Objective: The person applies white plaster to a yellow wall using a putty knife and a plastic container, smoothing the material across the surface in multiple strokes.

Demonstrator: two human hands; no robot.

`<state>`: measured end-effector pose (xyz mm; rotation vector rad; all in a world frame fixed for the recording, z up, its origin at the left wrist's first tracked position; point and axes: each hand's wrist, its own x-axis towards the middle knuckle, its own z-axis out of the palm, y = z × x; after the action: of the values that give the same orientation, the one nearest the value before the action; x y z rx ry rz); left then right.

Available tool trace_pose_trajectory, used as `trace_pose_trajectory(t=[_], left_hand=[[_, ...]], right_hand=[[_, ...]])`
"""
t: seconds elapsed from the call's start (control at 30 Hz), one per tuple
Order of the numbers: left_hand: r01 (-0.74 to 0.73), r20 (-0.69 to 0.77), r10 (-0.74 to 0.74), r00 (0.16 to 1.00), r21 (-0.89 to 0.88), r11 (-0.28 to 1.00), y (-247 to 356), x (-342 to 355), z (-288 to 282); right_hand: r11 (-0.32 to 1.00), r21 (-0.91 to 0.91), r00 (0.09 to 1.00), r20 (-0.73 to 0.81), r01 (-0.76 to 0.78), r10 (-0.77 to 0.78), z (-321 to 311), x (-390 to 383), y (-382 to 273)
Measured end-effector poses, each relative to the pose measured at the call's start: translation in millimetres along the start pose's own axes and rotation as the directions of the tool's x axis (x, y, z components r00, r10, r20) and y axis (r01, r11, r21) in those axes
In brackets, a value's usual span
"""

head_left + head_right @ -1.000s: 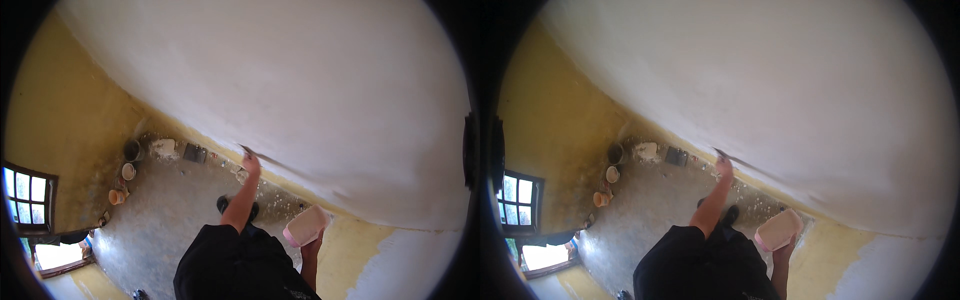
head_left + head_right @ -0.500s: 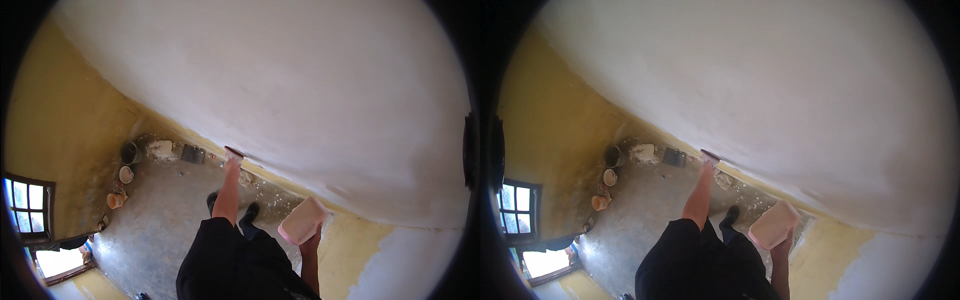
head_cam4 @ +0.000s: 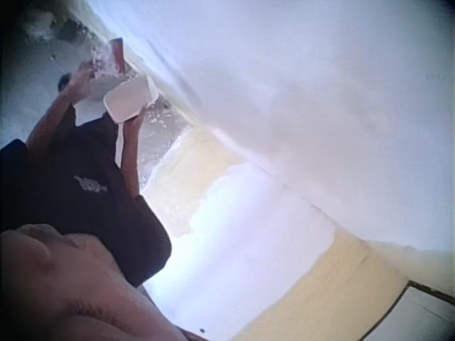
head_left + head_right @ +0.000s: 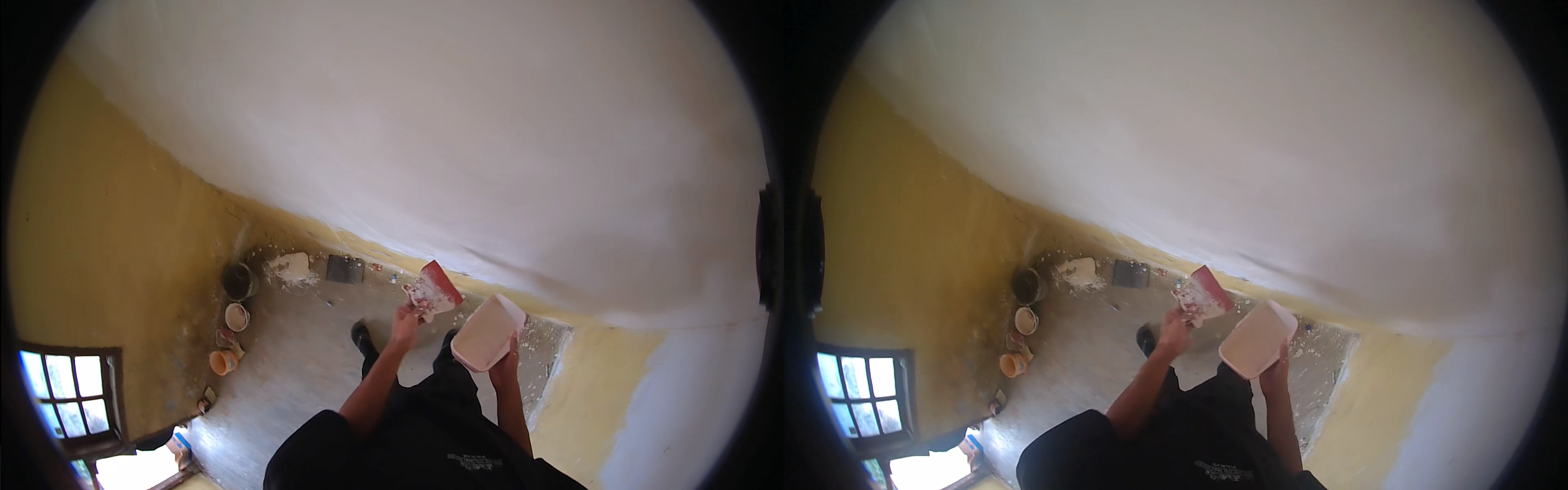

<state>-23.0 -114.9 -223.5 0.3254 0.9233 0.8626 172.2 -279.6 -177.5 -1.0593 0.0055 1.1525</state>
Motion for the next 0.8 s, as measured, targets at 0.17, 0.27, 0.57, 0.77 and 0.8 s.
trace_pose_trajectory(t=[0.17,0.27,0.57,0.77,0.8], left_hand=[[-0.285,0.213,0.193,0.958,0.618,0.733,168,-63,-10],[-0.56,0.477,0.366,0.799,0.812,0.163,225,-97,2],[-0.209,0.321,0.435,0.841,0.935,-0.285,252,-112,-24],[-0.253,0.333,0.59,0.736,0.943,-0.216,276,-79,-39],[-0.245,0.322,0.597,0.735,0.947,-0.209,280,-74,-39]], right_hand=[[0.985,0.147,0.99,0.12,-0.088,0.07,95,-7,70],[0.971,0.19,0.978,0.177,-0.147,0.114,140,-3,113],[0.99,0.091,0.915,0.398,-0.111,0.066,253,-6,181],[0.984,-0.002,0.885,0.437,-0.178,0.161,303,15,187],[0.983,-0.012,0.879,0.447,-0.183,0.169,310,22,187]])
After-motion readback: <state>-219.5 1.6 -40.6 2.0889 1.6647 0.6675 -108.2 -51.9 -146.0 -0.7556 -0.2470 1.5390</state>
